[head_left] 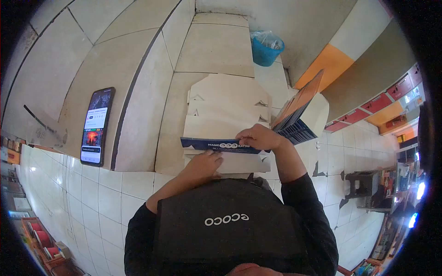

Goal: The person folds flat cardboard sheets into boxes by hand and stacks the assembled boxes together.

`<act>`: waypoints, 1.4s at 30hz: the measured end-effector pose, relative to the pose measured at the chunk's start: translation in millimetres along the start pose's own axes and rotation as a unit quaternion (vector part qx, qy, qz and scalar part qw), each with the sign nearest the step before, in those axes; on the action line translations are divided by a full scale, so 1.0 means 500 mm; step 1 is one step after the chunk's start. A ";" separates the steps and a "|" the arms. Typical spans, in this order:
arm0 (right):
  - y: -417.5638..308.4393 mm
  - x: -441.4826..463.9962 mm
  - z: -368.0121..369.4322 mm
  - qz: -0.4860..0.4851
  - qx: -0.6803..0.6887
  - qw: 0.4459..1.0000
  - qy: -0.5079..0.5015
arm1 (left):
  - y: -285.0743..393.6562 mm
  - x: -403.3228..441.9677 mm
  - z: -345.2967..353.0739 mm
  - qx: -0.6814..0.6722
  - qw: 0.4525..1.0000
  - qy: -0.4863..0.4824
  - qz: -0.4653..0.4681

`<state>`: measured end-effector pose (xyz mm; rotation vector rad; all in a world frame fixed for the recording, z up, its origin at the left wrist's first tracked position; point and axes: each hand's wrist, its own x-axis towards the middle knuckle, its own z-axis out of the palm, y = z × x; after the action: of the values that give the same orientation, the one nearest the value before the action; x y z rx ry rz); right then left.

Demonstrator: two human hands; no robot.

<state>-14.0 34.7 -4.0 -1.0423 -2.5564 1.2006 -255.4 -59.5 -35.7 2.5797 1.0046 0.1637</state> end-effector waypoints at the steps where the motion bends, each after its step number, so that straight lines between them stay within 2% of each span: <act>1: 0.004 0.005 -0.003 0.003 0.010 1.000 -0.006 | -0.005 0.002 0.005 0.010 1.000 0.000 0.001; 4: 0.004 0.007 -0.005 0.022 0.026 0.999 -0.024 | -0.016 0.008 0.020 0.029 0.999 0.014 0.030; 7: 0.001 0.008 -0.003 0.036 0.042 0.998 -0.026 | -0.012 0.021 0.004 0.016 0.998 -0.047 0.037; 10: 0.017 0.009 0.003 0.027 0.021 0.999 -0.032 | -0.018 0.032 -0.032 -0.058 0.994 -0.094 0.023; 13: -0.021 0.003 -0.012 0.040 0.007 0.998 -0.037 | 0.000 0.049 -0.071 -0.033 0.987 -0.153 -0.024; 14: -0.036 -0.001 -0.015 0.050 0.007 0.998 -0.038 | -0.009 0.051 -0.068 -0.051 0.989 -0.138 -0.022; 16: -0.025 -0.006 0.000 0.010 0.011 1.000 -0.021 | -0.031 0.056 -0.057 -0.085 0.991 -0.106 -0.017; 20: -0.021 -0.014 0.004 -0.016 0.021 1.000 -0.005 | -0.034 0.075 -0.078 -0.085 0.987 -0.131 -0.037; 26: -0.019 -0.015 0.003 0.009 0.023 1.000 -0.011 | -0.038 0.080 -0.077 -0.105 0.985 -0.132 -0.037; 29: -0.047 -0.020 0.000 0.063 -0.026 0.996 -0.052 | -0.034 0.078 -0.065 -0.048 0.990 -0.128 -0.037; 31: -0.064 -0.039 0.037 0.003 -0.134 0.991 0.000 | -0.027 0.069 -0.059 -0.001 0.992 -0.123 -0.039; 32: -0.071 -0.044 0.052 -0.026 -0.187 0.982 0.025 | -0.019 0.061 -0.059 0.002 0.998 -0.058 -0.041; 34: -0.075 -0.032 0.067 0.043 -0.222 0.974 -0.019 | 0.000 0.035 -0.061 0.006 0.997 0.069 -0.042; 35: -0.073 -0.029 0.075 0.078 -0.236 0.968 -0.042 | 0.005 0.019 -0.055 0.026 0.984 0.178 -0.011; 37: -0.037 -0.017 0.075 0.063 -0.230 0.970 -0.037 | 0.010 -0.009 -0.045 0.062 0.919 0.387 0.050; 40: -0.028 0.002 0.035 0.057 -0.179 0.981 -0.045 | 0.018 -0.001 -0.039 -0.036 0.963 0.245 0.105; 42: -0.026 0.014 0.021 0.063 -0.135 0.987 -0.056 | -0.005 -0.002 -0.010 -0.031 0.989 0.130 0.060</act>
<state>-30.4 27.0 -3.1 -1.2402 -2.8397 0.9825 -258.9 -57.0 -31.8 2.6080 0.9139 0.5666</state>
